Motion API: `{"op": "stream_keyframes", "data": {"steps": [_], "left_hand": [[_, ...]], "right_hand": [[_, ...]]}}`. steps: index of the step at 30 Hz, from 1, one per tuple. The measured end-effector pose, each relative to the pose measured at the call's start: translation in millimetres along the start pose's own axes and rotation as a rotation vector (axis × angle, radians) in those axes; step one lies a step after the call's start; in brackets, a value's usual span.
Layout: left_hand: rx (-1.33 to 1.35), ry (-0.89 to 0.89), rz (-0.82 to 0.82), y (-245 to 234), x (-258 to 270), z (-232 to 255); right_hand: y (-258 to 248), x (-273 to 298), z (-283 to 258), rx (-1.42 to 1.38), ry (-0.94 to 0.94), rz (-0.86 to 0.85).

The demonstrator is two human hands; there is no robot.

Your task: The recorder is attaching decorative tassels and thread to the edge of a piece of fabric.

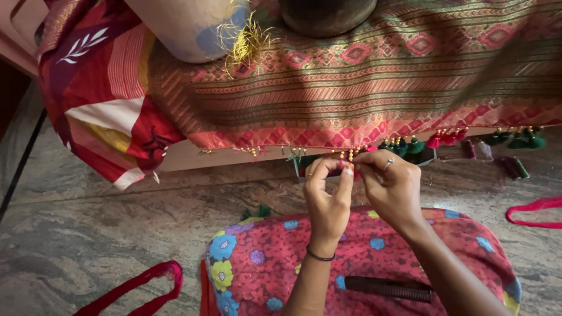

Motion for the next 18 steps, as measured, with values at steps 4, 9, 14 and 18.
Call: {"op": "stream_keyframes", "data": {"steps": [4,9,14,18], "left_hand": [[-0.005,0.041,0.013,-0.3,0.7,1.5],[0.005,0.012,0.004,-0.1,-0.2,2.1],[0.01,0.031,0.015,-0.1,0.3,1.8],[0.015,0.013,0.008,-0.2,0.4,1.4]], "right_hand": [[0.7,-1.1,0.8,-0.01,0.028,-0.004],[1.0,-1.1,0.0,-0.016,0.013,-0.002],[1.7,-0.4,1.3,-0.016,-0.014,0.006],[2.1,-0.6,2.1,-0.006,0.005,-0.003]]}}
Point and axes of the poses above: each hand's wrist, its own x-axis away from the middle knuckle, its own y-axis out of the palm, z = x × y, the point moved 5 cm from there along -x, towards the middle knuckle, and after that the axes turned 10 degrees about -x, right-handed, at the moved point
